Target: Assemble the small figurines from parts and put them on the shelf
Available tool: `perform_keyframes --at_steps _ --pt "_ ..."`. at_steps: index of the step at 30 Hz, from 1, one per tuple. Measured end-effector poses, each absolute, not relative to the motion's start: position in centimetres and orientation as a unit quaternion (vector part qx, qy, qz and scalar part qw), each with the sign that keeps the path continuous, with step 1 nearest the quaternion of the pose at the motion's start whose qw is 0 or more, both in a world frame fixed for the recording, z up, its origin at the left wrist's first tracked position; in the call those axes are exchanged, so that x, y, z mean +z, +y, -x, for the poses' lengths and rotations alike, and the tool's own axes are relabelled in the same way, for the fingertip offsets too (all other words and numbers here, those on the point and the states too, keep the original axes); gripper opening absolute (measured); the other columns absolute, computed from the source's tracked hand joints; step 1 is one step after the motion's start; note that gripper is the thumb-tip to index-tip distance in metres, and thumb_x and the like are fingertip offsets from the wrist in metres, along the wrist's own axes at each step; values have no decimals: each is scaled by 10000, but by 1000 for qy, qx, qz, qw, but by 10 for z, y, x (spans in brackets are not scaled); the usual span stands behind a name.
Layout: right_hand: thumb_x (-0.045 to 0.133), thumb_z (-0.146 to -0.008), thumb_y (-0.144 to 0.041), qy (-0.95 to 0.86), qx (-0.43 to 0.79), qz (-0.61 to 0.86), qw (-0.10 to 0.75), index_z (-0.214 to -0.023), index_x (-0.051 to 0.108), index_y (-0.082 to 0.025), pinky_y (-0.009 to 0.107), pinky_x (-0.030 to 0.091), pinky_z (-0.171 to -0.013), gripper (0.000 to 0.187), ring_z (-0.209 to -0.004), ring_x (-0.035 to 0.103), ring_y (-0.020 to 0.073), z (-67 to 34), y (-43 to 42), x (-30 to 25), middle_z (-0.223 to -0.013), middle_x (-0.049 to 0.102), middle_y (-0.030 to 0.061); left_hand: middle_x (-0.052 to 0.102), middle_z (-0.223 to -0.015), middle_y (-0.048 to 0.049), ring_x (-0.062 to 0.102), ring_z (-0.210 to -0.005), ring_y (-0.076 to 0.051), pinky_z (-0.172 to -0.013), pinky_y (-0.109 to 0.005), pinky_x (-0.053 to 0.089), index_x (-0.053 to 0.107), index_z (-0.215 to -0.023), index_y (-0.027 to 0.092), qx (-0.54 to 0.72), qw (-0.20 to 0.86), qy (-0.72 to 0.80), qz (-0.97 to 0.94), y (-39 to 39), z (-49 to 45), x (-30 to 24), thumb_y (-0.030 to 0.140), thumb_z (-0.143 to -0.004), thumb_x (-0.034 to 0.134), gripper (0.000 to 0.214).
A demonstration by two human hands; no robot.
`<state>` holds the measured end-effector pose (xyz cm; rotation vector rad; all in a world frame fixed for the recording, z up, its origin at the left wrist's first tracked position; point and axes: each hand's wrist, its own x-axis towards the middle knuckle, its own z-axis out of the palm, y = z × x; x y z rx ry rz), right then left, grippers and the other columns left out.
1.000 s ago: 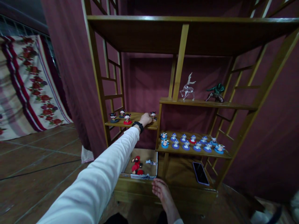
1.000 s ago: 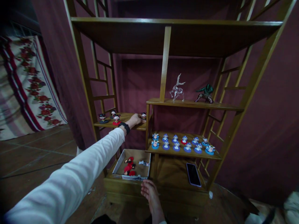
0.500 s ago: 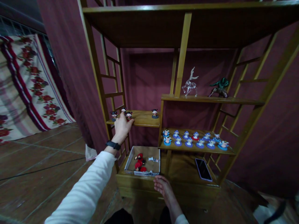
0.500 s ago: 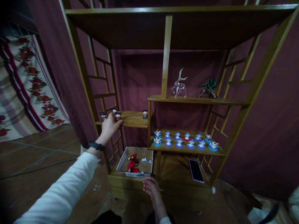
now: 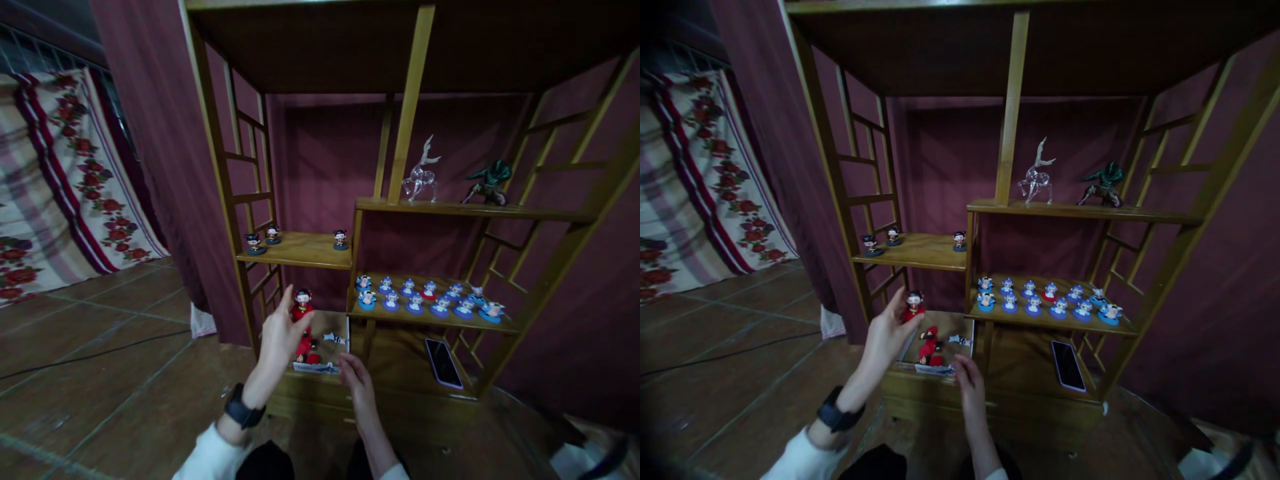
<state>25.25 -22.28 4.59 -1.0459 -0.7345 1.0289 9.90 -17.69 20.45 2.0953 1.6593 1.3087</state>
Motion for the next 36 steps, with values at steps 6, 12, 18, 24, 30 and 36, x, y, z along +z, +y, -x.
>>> perform_keyframes --at_steps 6,12,18,24,30,36 --pt "653 -650 -399 -479 438 427 630 -946 622 -194 273 453 -721 362 -807 578 174 -232 -213 94 -892 655 32 552 -1214 -117 560 -1061 -221 -870 -320 458 293 -1356 191 387 163 495 -761 -200 -116 117 176 -743 502 649" --pt "644 -625 -288 -464 455 493 578 -858 624 -188 294 446 -727 254 -763 576 178 -242 -231 39 -808 653 17 531 -1222 -121 510 -1124 -213 -945 -356 410 215 -1384 206 304 232 457 -803 -235 -120 55 72 -701 468 741" --pt "660 -585 -279 -501 440 566 484 -712 640 -186 264 433 -618 158 -636 553 162 -245 -241 1 -649 637 -4 543 -1219 -92 522 -1115 -194 -944 -342 424 275 -1356 226 297 289 474 -777 -241 -118 2 62 -690 480 716" --pt "616 -662 -369 -446 408 574 552 -800 610 -166 225 419 -488 246 -490 477 101 -257 -216 34 -595 571 -23 633 -1089 -80 594 -1005 -231 -878 -357 471 485 -1210 215 305 297 542 -725 -201 -84 1 219 -711 570 506" --pt "660 -634 -398 -435 421 546 579 -877 598 -176 218 450 -501 335 -521 498 92 -268 -187 33 -657 562 -28 661 -1020 -56 607 -952 -203 -832 -302 478 589 -1073 192 373 237 621 -647 -106 -50 15 339 -721 596 382" --pt "647 -654 -381 -398 435 573 569 -866 586 -176 208 442 -468 301 -492 478 79 -266 -176 4 -663 539 -36 607 -1109 -37 552 -1023 -181 -906 -282 412 645 -980 214 260 189 598 -734 -34 -53 -16 172 -714 556 283"
